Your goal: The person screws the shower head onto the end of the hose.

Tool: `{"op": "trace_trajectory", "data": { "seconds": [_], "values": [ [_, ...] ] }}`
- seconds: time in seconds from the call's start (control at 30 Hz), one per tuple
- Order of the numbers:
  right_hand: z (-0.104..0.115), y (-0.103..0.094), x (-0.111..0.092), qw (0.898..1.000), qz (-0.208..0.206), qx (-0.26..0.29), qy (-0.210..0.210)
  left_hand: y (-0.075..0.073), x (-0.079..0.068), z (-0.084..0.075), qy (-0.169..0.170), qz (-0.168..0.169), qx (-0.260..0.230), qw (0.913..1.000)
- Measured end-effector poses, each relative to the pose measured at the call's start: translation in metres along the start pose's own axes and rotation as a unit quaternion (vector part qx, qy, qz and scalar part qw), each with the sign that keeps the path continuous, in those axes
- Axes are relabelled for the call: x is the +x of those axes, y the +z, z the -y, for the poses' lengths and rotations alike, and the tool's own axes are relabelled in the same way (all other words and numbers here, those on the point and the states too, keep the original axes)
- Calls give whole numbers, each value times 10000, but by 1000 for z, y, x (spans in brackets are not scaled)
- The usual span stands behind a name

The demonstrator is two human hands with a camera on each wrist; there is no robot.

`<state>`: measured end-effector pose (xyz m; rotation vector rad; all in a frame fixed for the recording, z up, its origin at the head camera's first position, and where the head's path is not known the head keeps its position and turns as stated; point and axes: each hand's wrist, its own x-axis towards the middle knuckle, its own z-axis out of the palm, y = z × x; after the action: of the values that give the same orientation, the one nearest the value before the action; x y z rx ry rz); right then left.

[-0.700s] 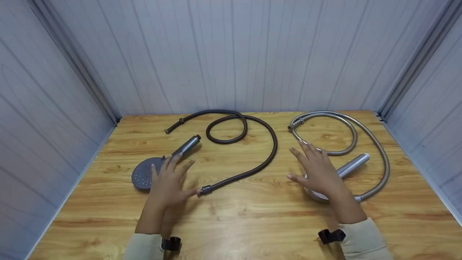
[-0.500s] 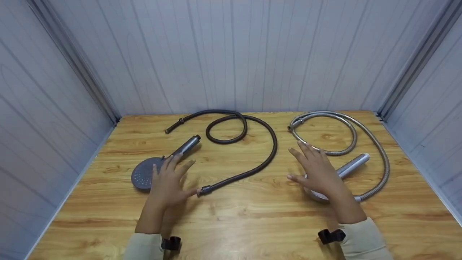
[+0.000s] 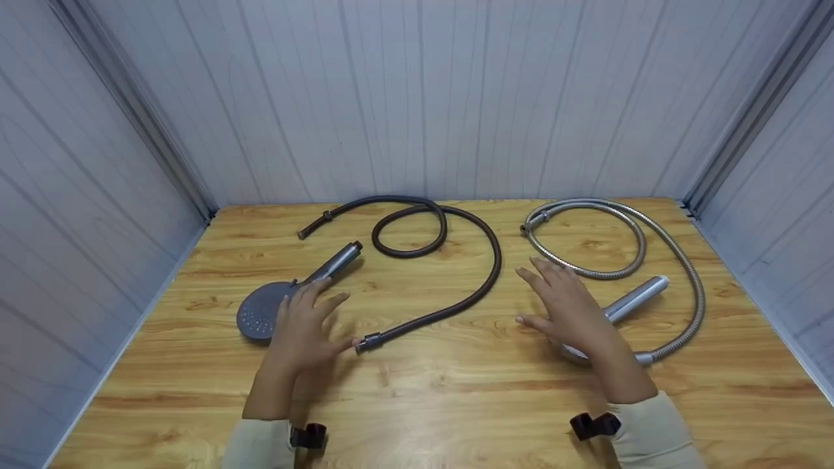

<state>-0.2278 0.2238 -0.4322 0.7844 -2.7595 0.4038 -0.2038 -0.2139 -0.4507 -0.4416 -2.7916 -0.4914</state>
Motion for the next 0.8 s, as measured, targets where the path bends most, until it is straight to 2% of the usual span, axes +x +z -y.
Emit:
{"op": "trace_trajectory", "data": {
  "seconds": [0.4,0.6,0.8],
  "values": [
    [12,0,8,9999,-23,129,-55,0,1,2,153,-157,-237,9995],
    [17,2,9,9995,75,319,22,-1,1,2,123,-244,-408,9988],
    [20,4,10,9994,-68,304,-124,-1,3,4,221,-375,-518,9977]
  ]
}}
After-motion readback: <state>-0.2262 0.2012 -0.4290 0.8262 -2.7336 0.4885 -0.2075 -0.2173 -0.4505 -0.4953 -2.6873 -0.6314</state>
